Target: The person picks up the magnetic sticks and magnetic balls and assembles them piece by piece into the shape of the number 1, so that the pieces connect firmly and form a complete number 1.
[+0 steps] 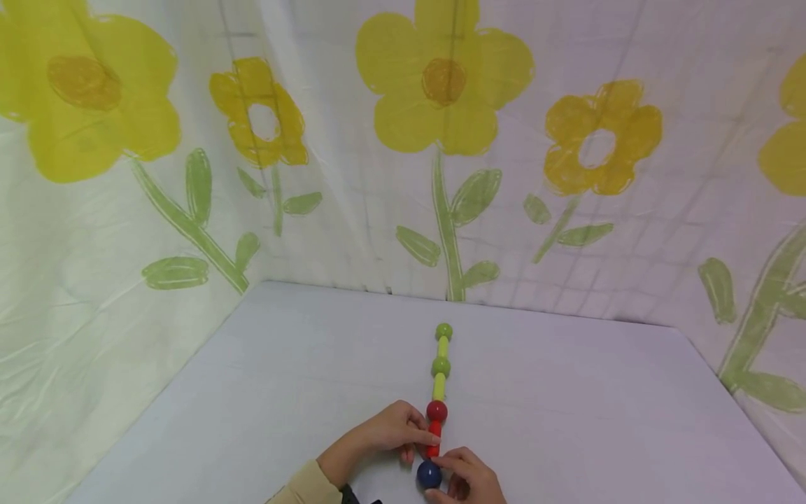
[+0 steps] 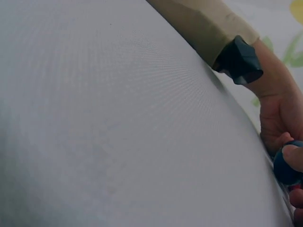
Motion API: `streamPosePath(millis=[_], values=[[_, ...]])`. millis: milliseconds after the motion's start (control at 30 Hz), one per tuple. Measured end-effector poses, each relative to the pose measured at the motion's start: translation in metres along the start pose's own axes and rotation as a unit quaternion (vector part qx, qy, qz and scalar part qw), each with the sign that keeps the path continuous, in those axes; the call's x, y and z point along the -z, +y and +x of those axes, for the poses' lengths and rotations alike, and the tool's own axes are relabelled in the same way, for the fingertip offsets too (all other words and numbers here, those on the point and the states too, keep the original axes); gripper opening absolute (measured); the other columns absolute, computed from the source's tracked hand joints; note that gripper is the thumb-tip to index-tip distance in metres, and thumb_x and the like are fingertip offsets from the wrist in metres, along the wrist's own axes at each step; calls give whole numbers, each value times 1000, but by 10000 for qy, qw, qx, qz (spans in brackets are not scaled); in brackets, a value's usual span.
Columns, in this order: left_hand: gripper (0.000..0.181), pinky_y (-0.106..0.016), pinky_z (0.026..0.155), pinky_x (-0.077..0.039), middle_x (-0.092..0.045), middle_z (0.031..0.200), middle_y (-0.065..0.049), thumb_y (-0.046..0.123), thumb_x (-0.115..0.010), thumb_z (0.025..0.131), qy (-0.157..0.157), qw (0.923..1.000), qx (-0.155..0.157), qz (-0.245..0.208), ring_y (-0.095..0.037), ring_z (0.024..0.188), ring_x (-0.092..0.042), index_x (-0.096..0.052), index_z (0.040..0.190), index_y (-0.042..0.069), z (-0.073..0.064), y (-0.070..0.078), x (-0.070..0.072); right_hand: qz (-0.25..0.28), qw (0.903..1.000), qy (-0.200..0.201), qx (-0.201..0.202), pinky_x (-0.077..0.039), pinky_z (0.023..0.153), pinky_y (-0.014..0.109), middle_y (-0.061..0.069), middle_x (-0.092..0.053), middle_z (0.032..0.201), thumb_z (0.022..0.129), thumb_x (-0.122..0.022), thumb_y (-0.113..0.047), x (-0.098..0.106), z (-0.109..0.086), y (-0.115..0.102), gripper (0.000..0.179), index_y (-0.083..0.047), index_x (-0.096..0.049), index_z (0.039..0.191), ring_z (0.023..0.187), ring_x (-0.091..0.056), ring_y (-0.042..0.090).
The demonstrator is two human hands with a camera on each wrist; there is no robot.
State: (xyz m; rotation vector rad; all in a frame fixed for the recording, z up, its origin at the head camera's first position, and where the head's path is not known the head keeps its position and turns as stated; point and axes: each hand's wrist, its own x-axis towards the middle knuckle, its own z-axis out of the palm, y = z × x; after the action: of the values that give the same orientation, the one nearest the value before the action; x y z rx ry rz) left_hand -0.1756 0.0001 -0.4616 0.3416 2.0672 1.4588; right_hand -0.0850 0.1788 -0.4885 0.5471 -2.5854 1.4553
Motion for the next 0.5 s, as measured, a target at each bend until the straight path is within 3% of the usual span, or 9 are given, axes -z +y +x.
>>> streamPosePath(millis=[400,500], values=[[17,-14,40,-38,-58,56,0,12,-74,86,-38,10000,-34,8,-6,39,-49,-70,74,2,1,0,1,-146,9986,177,481,-44,52,20,-3,-55,87,77,-82,-11,-2,1,4,30,5,-71,100,62,-46,0],[17,-14,39,-38,-58,56,0,13,-74,86,-44,10000,-13,-17,-6,39,-48,-70,74,2,2,-1,0,-141,9991,122,372,-44,53,20,-3,-55,88,78,-82,-12,-2,1,5,30,4,-70,101,63,-46,0]])
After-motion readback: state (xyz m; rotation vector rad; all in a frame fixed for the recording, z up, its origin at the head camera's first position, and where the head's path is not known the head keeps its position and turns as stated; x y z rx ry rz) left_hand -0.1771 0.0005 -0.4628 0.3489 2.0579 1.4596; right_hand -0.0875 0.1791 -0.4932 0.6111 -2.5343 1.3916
